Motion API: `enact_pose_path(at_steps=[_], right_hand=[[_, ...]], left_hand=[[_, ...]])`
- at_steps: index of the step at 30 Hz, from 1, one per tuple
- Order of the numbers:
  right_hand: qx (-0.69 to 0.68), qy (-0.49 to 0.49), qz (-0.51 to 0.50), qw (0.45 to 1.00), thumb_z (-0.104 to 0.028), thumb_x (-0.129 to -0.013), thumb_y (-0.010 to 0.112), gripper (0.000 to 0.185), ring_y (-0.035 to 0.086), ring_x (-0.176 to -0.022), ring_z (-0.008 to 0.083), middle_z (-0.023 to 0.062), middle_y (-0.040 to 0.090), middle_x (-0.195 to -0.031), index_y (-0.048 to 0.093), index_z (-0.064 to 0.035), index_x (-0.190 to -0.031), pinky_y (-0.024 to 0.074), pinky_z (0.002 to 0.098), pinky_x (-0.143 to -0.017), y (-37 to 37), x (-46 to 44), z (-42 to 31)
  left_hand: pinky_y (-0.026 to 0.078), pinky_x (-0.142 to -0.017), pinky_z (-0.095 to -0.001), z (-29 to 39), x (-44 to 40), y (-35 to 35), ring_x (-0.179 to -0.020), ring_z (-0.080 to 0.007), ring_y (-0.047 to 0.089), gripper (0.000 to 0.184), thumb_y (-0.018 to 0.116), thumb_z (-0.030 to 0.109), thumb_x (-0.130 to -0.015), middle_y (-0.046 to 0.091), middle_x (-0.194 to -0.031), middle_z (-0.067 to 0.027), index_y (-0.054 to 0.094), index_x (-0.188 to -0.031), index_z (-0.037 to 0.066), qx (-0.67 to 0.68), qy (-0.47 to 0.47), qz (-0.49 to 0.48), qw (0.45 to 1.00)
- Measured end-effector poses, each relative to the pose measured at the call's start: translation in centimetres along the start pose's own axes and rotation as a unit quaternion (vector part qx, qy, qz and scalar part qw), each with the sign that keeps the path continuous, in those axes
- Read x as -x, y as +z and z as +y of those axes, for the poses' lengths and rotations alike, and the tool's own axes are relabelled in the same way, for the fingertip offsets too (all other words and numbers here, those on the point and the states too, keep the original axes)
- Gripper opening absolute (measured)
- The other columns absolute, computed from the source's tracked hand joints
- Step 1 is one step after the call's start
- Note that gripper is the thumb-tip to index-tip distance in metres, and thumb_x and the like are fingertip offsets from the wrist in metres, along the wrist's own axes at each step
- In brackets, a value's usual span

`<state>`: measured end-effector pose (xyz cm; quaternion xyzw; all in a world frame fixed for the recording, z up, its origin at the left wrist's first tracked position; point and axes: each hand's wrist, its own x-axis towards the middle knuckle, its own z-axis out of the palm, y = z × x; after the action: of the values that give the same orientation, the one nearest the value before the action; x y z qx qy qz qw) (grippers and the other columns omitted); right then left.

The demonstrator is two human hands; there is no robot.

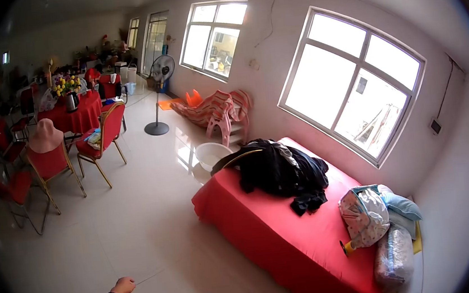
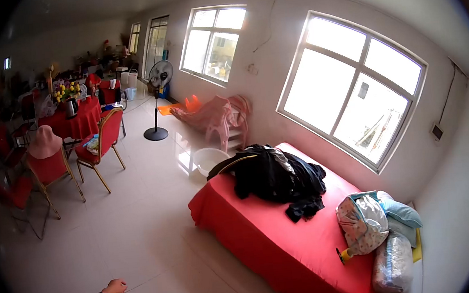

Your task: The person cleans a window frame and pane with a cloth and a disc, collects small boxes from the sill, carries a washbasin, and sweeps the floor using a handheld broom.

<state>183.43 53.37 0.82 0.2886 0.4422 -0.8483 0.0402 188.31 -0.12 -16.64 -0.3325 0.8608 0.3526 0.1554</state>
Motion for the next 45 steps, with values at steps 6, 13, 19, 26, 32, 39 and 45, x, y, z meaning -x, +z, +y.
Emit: enact_pose_path(at_steps=[6,13,19,26,32,39,45], right_hand=[[0.061,0.105,-0.135,0.983,-0.030,-0.083,0.056,0.029,0.061,-0.066,0.0215,0.0089,0.062,-0.072,0.058,-0.0017,-0.085,0.0504,0.0363,-0.068,13.5,-4.0,-4.6],[0.143,0.086,-0.239,0.957,-0.028,-0.086,0.051,0.032,0.062,-0.070,0.0228,0.0128,0.063,-0.075,0.059,0.0025,-0.085,0.0508,0.0331,-0.069,22.3,-14.5,-8.3],[0.149,0.011,-0.330,0.932,-0.023,-0.088,0.047,0.023,0.061,-0.076,0.0225,0.0128,0.062,-0.085,0.054,-0.0014,-0.091,0.0507,0.0337,-0.069,32.7,-25.2,-11.3],[0.110,0.080,-0.366,0.921,-0.001,-0.081,0.040,0.022,0.060,-0.077,0.0259,0.0147,0.056,-0.089,0.041,-0.0014,-0.103,0.0508,0.0390,-0.068,46.6,-41.5,-4.8],[0.163,0.069,-0.349,0.920,-0.004,-0.079,0.044,0.011,0.057,-0.068,0.0199,0.0067,0.053,-0.075,0.048,-0.0035,-0.090,0.0486,0.0331,-0.059,59.1,-50.5,-0.4],[0.245,0.092,-0.309,0.914,-0.007,-0.075,0.059,0.017,0.056,-0.064,0.0202,0.0081,0.055,-0.071,0.052,-0.0041,-0.089,0.0458,0.0313,-0.057,65.3,-60.1,-0.7],[0.314,0.058,-0.267,0.909,-0.028,-0.086,0.051,0.029,0.059,-0.060,0.0188,0.0066,0.057,-0.065,0.055,-0.0004,-0.093,0.0504,0.0289,-0.056,69.3,-63.5,-3.2]], left_hand=[[0.050,-0.062,-0.0289,-8.1,3.7,-6.0,-0.061,-0.0195,0.063,0.023,0.052,0.016,-0.072,0.064,-0.069,-0.0109,0.063,-0.087,0.002,0.124,-0.157,0.082,0.976],[0.051,-0.057,-0.0315,-14.8,4.7,-7.7,-0.061,-0.0213,0.062,0.016,0.057,0.015,-0.070,0.061,-0.067,-0.0116,0.062,-0.080,0.003,0.191,-0.366,0.047,0.910],[0.049,-0.058,-0.0335,-7.6,2.2,-10.7,-0.065,-0.0244,0.061,0.021,0.063,0.019,-0.065,0.061,-0.070,-0.0126,0.062,-0.080,0.005,0.040,-0.310,0.037,0.949],[0.047,-0.044,-0.0301,0.2,-8.2,-13.0,-0.052,-0.0195,0.058,0.007,0.051,0.002,-0.072,0.055,-0.058,-0.0089,0.058,-0.071,0.000,0.415,-0.318,0.262,0.811],[0.049,-0.047,-0.0326,-0.1,-19.1,-17.1,-0.054,-0.0230,0.058,0.019,0.047,0.002,-0.076,0.058,-0.071,-0.0143,0.054,-0.094,-0.004,0.340,-0.323,0.161,0.869],[0.049,-0.049,-0.0314,8.0,-39.1,-28.3,-0.056,-0.0203,0.060,0.015,0.051,0.005,-0.076,0.059,-0.067,-0.0110,0.059,-0.087,-0.001,0.313,-0.302,0.147,0.888],[0.049,-0.060,-0.0296,23.0,-59.1,-38.3,-0.062,-0.0181,0.062,0.024,0.050,0.014,-0.077,0.062,-0.076,-0.0101,0.058,-0.096,0.001,0.230,-0.195,0.149,0.942]])
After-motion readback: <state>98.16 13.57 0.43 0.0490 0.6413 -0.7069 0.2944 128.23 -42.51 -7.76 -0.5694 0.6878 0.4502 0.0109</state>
